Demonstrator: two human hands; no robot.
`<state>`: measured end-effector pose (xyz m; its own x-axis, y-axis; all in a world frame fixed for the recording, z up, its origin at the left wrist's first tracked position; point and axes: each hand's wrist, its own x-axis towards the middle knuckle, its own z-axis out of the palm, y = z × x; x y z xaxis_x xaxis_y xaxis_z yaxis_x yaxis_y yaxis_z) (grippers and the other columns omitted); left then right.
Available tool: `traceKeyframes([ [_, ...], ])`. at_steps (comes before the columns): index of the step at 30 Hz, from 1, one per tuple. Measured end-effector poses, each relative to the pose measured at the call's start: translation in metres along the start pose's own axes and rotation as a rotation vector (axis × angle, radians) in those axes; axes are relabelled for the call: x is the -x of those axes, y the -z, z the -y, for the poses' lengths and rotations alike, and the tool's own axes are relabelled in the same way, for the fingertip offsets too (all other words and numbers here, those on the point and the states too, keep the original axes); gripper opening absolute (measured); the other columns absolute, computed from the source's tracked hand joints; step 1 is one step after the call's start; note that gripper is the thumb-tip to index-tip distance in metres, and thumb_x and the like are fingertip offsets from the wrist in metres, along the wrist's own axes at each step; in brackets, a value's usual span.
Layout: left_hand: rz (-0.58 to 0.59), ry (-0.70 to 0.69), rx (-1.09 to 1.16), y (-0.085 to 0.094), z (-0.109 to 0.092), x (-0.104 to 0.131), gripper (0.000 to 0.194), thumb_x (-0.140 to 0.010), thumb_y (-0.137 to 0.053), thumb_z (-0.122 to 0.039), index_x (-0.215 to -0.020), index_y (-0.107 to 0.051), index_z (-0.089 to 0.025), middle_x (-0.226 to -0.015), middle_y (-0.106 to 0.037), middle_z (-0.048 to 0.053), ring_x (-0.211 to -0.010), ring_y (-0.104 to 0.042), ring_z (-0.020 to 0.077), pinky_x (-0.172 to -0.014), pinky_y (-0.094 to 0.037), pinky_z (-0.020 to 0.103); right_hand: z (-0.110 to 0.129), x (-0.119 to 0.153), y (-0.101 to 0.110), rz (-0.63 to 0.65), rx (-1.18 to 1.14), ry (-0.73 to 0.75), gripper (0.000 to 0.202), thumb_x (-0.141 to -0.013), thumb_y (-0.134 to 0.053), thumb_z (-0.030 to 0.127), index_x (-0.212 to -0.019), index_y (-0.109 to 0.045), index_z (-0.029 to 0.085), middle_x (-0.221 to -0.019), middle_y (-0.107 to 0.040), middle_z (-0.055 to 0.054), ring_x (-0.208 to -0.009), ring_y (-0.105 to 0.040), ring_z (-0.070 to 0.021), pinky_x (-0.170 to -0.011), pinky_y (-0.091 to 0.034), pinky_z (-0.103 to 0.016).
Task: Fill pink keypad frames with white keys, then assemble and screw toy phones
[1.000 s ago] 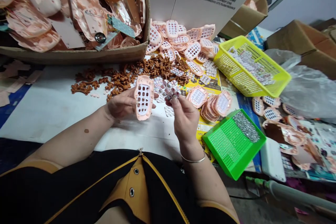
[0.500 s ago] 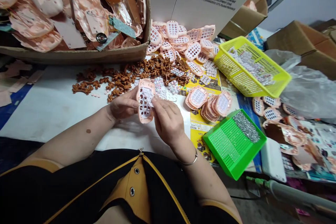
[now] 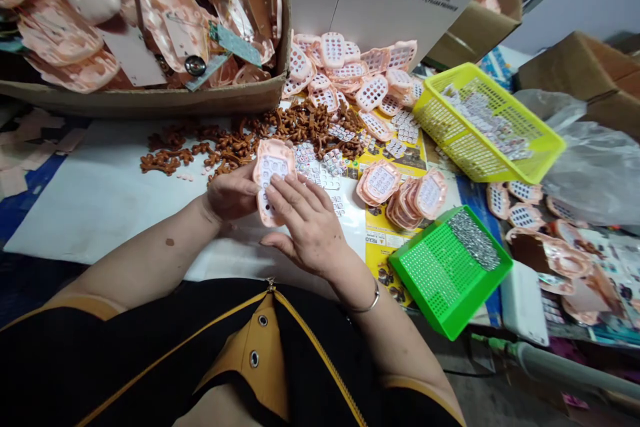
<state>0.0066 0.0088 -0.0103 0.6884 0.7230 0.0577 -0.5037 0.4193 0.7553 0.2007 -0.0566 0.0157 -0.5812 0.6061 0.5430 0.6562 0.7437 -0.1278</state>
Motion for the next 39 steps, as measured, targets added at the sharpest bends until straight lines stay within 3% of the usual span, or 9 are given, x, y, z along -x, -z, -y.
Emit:
traceKeyframes([
  [3,-0.053,-0.151,0.029,0.003,-0.015,0.000,0.082,-0.070,-0.070,-0.033,-0.147,-0.044,-0.023,-0.126,-0.069,0.008,-0.114,-0.067,0.0303,-0.093,-0.056,0.043,-0.013,-0.001,-0.002,-0.103,-0.082,-0.084,0.058,-0.102,-0.039,0.055,-0.149,-0.047,0.022,-0.146,-0.059,-0.014,-0.138,-0.053,-0.0291,-0.110,-0.045,-0.050],
  [5,-0.127,-0.361,0.055,0.006,-0.030,0.002,0.074,-0.075,-0.065,-0.036,-0.145,-0.046,-0.022,-0.129,-0.068,0.007,-0.130,-0.058,0.0307,-0.104,-0.052,0.046,-0.023,-0.001,-0.008,-0.150,-0.098,-0.181,0.046,-0.102,-0.045,0.045,-0.140,-0.057,0.022,-0.136,-0.065,-0.014,-0.127,-0.061,-0.0278,-0.104,-0.049,-0.048],
  [9,-0.247,-0.562,0.031,0.009,-0.051,0.009,0.070,-0.074,-0.064,-0.038,-0.141,-0.049,-0.024,-0.133,-0.066,0.004,-0.144,-0.045,0.0306,-0.113,-0.045,0.047,-0.025,-0.006,-0.034,0.050,-0.071,-0.167,0.024,-0.099,-0.056,0.035,-0.111,-0.071,0.022,-0.111,-0.075,-0.010,-0.103,-0.068,-0.0247,-0.090,-0.053,-0.043],
  [15,-0.202,-0.366,-0.023,0.006,-0.051,0.012,0.078,-0.064,-0.069,-0.040,-0.137,-0.051,-0.021,-0.123,-0.070,0.011,-0.131,-0.057,0.0367,-0.102,-0.052,0.049,-0.001,-0.030,-0.073,0.287,-0.006,0.052,0.027,-0.100,-0.048,0.021,-0.095,-0.073,0.015,-0.099,-0.074,-0.013,-0.085,-0.059,-0.0221,-0.078,-0.049,-0.039],
  [18,-0.194,-0.331,-0.008,0.008,-0.049,0.012,0.077,-0.065,-0.068,-0.042,-0.136,-0.051,-0.019,-0.124,-0.069,0.012,-0.131,-0.057,0.0374,-0.098,-0.054,0.048,0.001,-0.031,-0.080,0.300,0.039,0.076,0.027,-0.100,-0.047,0.017,-0.091,-0.073,0.014,-0.094,-0.073,-0.013,-0.081,-0.057,-0.0219,-0.075,-0.047,-0.038],
  [24,-0.129,-0.342,0.045,0.010,-0.042,0.011,0.072,-0.069,-0.070,-0.036,-0.137,-0.052,-0.023,-0.126,-0.069,0.008,-0.128,-0.061,0.0351,-0.096,-0.056,0.044,-0.020,-0.020,-0.045,-0.231,-0.042,-0.186,0.017,-0.096,-0.057,0.017,-0.103,-0.072,0.019,-0.091,-0.073,-0.008,-0.082,-0.066,-0.0190,-0.072,-0.054,-0.034],
  [27,-0.108,-0.233,0.026,0.009,-0.029,0.007,0.080,-0.066,-0.074,-0.034,-0.142,-0.048,-0.026,-0.129,-0.069,0.009,-0.126,-0.063,0.0356,-0.096,-0.057,0.045,-0.020,-0.020,-0.016,-0.383,-0.054,-0.276,0.016,-0.093,-0.063,0.015,-0.103,-0.072,0.024,-0.088,-0.074,-0.004,-0.077,-0.069,-0.0172,-0.069,-0.055,-0.032],
  [33,-0.053,-0.099,-0.030,0.008,-0.012,0.003,0.095,-0.065,-0.076,-0.031,-0.152,-0.036,-0.031,-0.131,-0.068,0.011,-0.118,-0.068,0.0358,-0.093,-0.058,0.048,0.003,-0.022,0.003,-0.236,0.034,-0.012,0.030,-0.093,-0.058,0.010,-0.119,-0.067,0.024,-0.093,-0.076,-0.005,-0.080,-0.066,-0.0175,-0.073,-0.052,-0.034],
  [39,-0.068,-0.062,-0.043,0.004,-0.015,0.004,0.098,-0.064,-0.079,-0.028,-0.152,-0.036,-0.033,-0.132,-0.067,0.010,-0.115,-0.069,0.0357,-0.091,-0.058,0.047,0.014,-0.024,0.010,-0.005,0.140,0.018,0.025,-0.099,-0.048,0.013,-0.116,-0.064,0.018,-0.093,-0.073,-0.008,-0.081,-0.061,-0.0201,-0.075,-0.048,-0.036],
])
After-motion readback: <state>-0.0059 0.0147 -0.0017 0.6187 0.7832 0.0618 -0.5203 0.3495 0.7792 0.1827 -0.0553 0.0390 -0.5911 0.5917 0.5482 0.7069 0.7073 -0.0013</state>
